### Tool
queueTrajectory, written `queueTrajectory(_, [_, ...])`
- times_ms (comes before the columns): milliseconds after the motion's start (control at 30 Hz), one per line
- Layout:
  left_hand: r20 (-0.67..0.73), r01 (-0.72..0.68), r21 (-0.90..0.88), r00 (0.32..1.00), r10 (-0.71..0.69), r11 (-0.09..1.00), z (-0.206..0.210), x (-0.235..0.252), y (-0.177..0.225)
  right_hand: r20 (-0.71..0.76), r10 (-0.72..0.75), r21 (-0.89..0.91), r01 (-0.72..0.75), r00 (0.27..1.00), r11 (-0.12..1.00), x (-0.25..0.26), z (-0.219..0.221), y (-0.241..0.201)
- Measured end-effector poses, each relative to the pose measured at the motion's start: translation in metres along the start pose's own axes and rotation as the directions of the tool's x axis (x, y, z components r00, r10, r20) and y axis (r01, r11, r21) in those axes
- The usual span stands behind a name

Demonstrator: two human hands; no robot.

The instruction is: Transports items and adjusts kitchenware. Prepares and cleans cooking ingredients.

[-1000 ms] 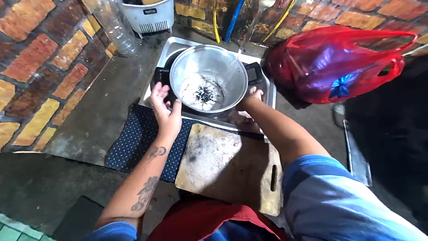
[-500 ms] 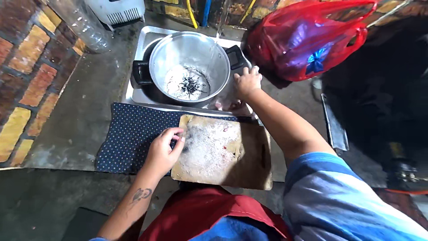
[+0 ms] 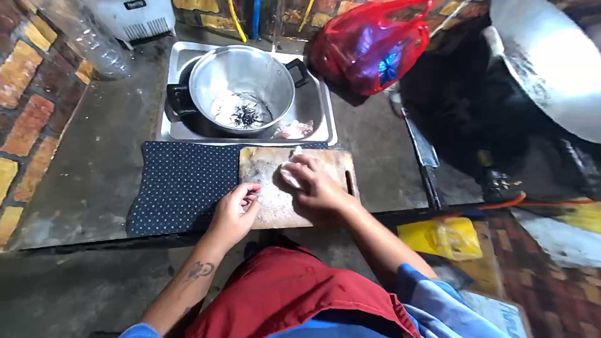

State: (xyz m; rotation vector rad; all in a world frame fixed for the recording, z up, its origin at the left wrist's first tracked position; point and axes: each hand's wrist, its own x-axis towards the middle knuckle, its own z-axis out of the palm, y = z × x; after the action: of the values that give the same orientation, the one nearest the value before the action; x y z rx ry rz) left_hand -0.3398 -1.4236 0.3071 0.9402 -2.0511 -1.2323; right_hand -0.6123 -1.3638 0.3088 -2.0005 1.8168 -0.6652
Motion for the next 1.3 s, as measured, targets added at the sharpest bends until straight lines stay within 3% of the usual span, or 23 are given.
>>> queueTrajectory(300, [0.183,-0.233,0.116,0.960,0.210,0.965,0.033,0.037,0.030,-0.130,0.149,-0.076,-0.160,0.980,0.984,-0.020,-0.010,-0.010])
queueTrajectory(433, [0.307,-0.193,0.215,0.944,0.121,0.957,0.043,0.104,0.051,-0.153,0.149,-0.050,-0.158,0.977,0.986,-0.020,-0.019,-0.002])
queueTrajectory(533, [0.311,-0.178,0.356,0.948,0.064,0.917,0.070,0.171,0.049,-0.159,0.230,0.043,-0.226,0.960,0.973,-0.041,-0.046,0.014])
queueTrajectory(633, [0.345,-0.065,0.560,0.925,-0.162,0.826,0.107,0.235,0.043,-0.273,0.470,0.025,-0.483,0.839,0.875,-0.084,-0.094,0.058])
queueTrajectory(733, [0.342,0.055,0.693,0.852,-0.395,0.719,0.140,0.281,0.025,-0.295,0.749,-0.020,-0.787,0.593,0.616,-0.132,-0.145,0.109])
queueTrajectory(800, [0.351,0.098,0.756,0.774,-0.527,0.647,0.154,0.295,0.026,-0.280,0.846,-0.024,-0.884,0.454,0.467,-0.161,-0.167,0.138])
queueTrajectory(867, [0.343,0.117,0.810,0.699,-0.627,0.574,0.167,0.299,0.046,-0.259,0.883,-0.022,-0.916,0.392,0.400,-0.185,-0.183,0.161])
queueTrajectory(967, [0.299,0.287,0.756,0.649,-0.700,0.589,0.174,0.305,0.048,-0.183,0.890,0.027,-0.903,0.417,0.429,-0.205,-0.195,0.184])
queueTrajectory(1067, [0.225,0.452,0.639,0.665,-0.713,0.623,0.174,0.315,0.018,-0.143,0.875,0.054,-0.879,0.463,0.474,-0.211,-0.200,0.197])
queueTrajectory(1200, [0.084,0.505,0.690,0.656,-0.750,0.519,0.180,0.307,0.047,-0.092,0.896,0.099,-0.891,0.435,0.443,-0.206,-0.207,0.204])
queueTrajectory(1300, [0.074,0.576,0.613,0.639,-0.765,0.541,0.179,0.307,0.047,-0.027,0.905,0.121,-0.897,0.424,0.425,-0.203,-0.216,0.207])
